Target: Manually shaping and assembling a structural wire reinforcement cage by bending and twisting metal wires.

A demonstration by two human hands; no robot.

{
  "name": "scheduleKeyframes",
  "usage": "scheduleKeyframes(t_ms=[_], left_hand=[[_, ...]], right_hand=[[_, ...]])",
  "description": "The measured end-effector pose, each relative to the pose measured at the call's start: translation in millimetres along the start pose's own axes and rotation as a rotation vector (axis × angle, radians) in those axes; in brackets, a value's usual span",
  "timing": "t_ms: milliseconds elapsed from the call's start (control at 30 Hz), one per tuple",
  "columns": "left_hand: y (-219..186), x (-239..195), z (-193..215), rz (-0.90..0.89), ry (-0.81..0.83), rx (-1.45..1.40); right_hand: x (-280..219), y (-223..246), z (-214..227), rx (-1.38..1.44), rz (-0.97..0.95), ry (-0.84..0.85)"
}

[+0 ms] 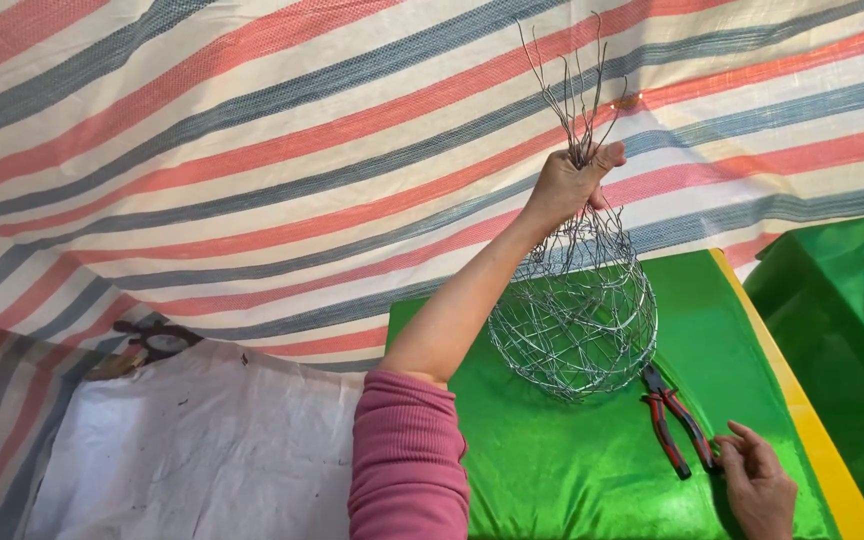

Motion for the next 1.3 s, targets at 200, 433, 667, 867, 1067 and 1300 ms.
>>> scheduleKeyframes(t_ms=[200, 433, 667, 867, 1067, 1300], left_hand=[[-4, -7, 11, -0.026, -0.047, 0.037], [-55, -41, 39, 0.033, -0.068, 0.231], [-51, -80, 56, 0.155, 0.026, 0.064], [-32, -83, 48, 0.045, 0.136, -0.279], [-67, -100, 85, -0.049, 0.153, 0.114], [-6, -109, 91, 0.197, 0.319, 0.033]], right_hand=[[-5, 7, 0, 0.036, -0.044, -0.023], [48, 50, 10, -0.09, -0.078, 0.101], [20, 272, -46, -0.313, 0.323, 0.19], [9, 345, -115, -0.492, 0.36, 0.321], [20, 339, -137, -0.495, 0.394, 0.292], [28, 333, -145, -0.485, 0.374, 0.258]])
Point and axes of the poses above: each hand's wrist, its own x-axis towards the middle knuckle, its own z-axis out of the back of the hand, y = z × x, the point moved 8 cm from there along x, towards the middle knuckle, and after that the axes turned 14 degrees about -z, right-handed, at the moved point
